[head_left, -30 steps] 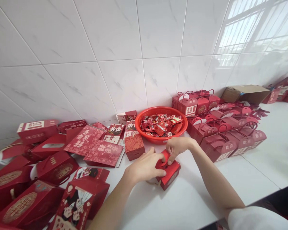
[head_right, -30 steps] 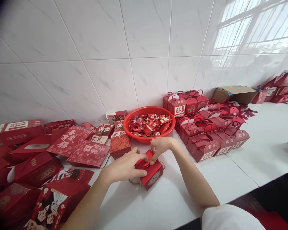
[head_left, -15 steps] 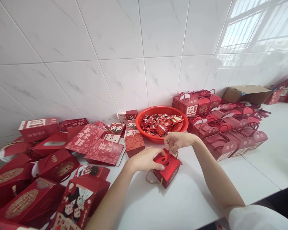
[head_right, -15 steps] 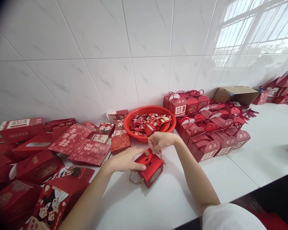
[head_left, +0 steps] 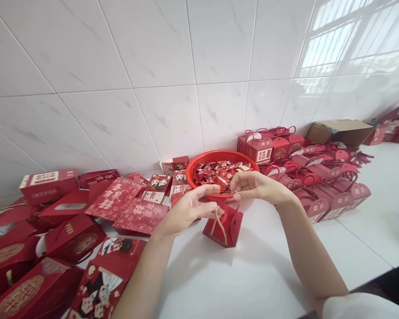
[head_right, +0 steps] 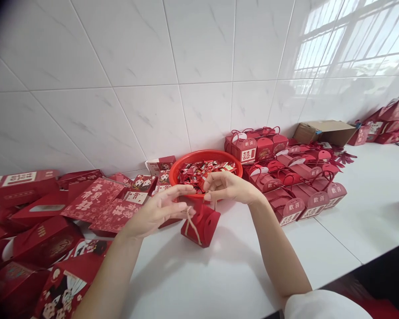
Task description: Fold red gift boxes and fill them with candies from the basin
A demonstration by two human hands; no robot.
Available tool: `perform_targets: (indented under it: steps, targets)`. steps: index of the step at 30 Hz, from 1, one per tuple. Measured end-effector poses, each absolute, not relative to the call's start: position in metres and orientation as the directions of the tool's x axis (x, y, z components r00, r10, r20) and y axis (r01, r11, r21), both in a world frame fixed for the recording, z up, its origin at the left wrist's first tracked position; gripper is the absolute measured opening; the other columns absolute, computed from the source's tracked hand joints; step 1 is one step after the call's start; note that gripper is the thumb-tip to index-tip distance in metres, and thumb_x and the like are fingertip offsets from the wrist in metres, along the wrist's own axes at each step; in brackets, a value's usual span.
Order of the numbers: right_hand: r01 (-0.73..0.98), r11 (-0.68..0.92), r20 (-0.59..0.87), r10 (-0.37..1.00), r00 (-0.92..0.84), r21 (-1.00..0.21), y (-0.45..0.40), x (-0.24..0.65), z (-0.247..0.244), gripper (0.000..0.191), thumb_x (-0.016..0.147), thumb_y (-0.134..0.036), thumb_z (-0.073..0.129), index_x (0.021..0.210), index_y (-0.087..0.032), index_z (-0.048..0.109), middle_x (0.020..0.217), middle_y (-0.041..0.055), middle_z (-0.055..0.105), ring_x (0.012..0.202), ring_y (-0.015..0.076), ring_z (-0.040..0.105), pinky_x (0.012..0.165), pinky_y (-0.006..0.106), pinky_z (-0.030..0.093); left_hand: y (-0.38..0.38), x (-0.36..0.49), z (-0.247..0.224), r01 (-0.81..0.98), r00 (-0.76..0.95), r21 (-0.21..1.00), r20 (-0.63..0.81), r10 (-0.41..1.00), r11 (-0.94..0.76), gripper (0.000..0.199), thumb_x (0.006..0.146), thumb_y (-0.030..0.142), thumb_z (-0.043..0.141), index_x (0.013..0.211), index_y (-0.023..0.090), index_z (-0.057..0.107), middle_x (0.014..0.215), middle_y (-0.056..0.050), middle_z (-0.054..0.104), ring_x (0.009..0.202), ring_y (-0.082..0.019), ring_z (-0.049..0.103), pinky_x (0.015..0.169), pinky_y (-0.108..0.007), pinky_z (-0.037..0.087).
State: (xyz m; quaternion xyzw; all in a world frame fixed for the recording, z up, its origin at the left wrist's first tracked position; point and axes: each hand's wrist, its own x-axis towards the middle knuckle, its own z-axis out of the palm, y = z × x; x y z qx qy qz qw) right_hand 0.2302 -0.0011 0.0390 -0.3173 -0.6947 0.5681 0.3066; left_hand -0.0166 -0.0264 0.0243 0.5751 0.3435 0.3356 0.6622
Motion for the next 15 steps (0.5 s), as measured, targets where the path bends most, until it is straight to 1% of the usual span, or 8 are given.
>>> perform_targets:
  steps: [3,6,8,10,13,15]
  targets:
    - [0.157,0.195,0.053,0.774,-0.631,-0.968,-0.009,0.221,0.042,0.03,0.074,-0.036,0.081,0.087,-0.017,0.061,0.079,-0.0005,0.064,0.068,0.0121,0.058,0.062,0.024,0.046,-0.035,-0.01,0.033,-0.194,0.536,0.976,0.022,0.844,0.098,0.038,0.083,0.034,0.075,0.119,0.023,0.066,0.138,-0.01,0.055,0.113,-0.028,0.065,0.097,-0.045,0.054]
    - [0.324,0.29,0.076,0.839,-0.538,-0.901,-0.017,0.207,0.041,0.027,0.073,-0.03,0.081,0.075,-0.018,0.057,0.07,-0.0032,0.06,0.063,0.0109,0.053,0.057,0.023,0.041,-0.043,-0.004,0.037,-0.268,0.552,0.961,0.09,0.829,0.074,0.037,0.086,0.035,0.073,0.121,0.024,0.066,0.138,-0.01,0.057,0.125,-0.031,0.057,0.105,-0.048,0.049]
    - [0.455,0.327,0.102,0.887,-0.451,-0.828,-0.022,0.199,0.041,0.026,0.074,-0.025,0.078,0.069,-0.018,0.054,0.065,-0.0042,0.058,0.059,0.0102,0.052,0.055,0.023,0.038,-0.048,-0.002,0.038,-0.29,0.539,0.956,0.117,0.834,0.053,0.039,0.087,0.035,0.072,0.124,0.024,0.065,0.139,-0.011,0.057,0.13,-0.032,0.053,0.108,-0.047,0.046]
    - [0.539,0.338,0.117,0.908,-0.402,-0.771,-0.027,0.194,0.041,0.023,0.077,-0.023,0.075,0.068,-0.018,0.054,0.063,-0.0043,0.059,0.058,0.0099,0.052,0.054,0.023,0.035,-0.05,-0.001,0.037,-0.302,0.521,0.953,0.143,0.842,0.025,0.042,0.087,0.035,0.073,0.126,0.023,0.063,0.141,-0.011,0.056,0.135,-0.033,0.049,0.109,-0.047,0.045]
    - [0.616,0.349,0.141,0.922,-0.36,-0.707,-0.033,0.19,0.043,0.018,0.078,-0.022,0.072,0.068,-0.017,0.057,0.062,-0.0041,0.06,0.058,0.0098,0.052,0.055,0.023,0.033,-0.052,0.0,0.036,-0.316,0.503,0.948,0.199,0.841,-0.035,0.044,0.085,0.032,0.074,0.127,0.025,0.063,0.145,-0.01,0.053,0.138,-0.034,0.046,0.11,-0.046,0.045]
    - [0.627,0.359,0.151,0.921,-0.36,-0.691,-0.035,0.19,0.044,0.014,0.077,-0.019,0.072,0.07,-0.017,0.06,0.062,-0.0042,0.059,0.058,0.0098,0.051,0.055,0.022,0.033,-0.051,0.001,0.035,-0.329,0.5,0.941,0.243,0.831,-0.077,0.044,0.085,0.031,0.074,0.127,0.026,0.064,0.148,-0.009,0.051,0.14,-0.035,0.043,0.112,-0.046,0.043]
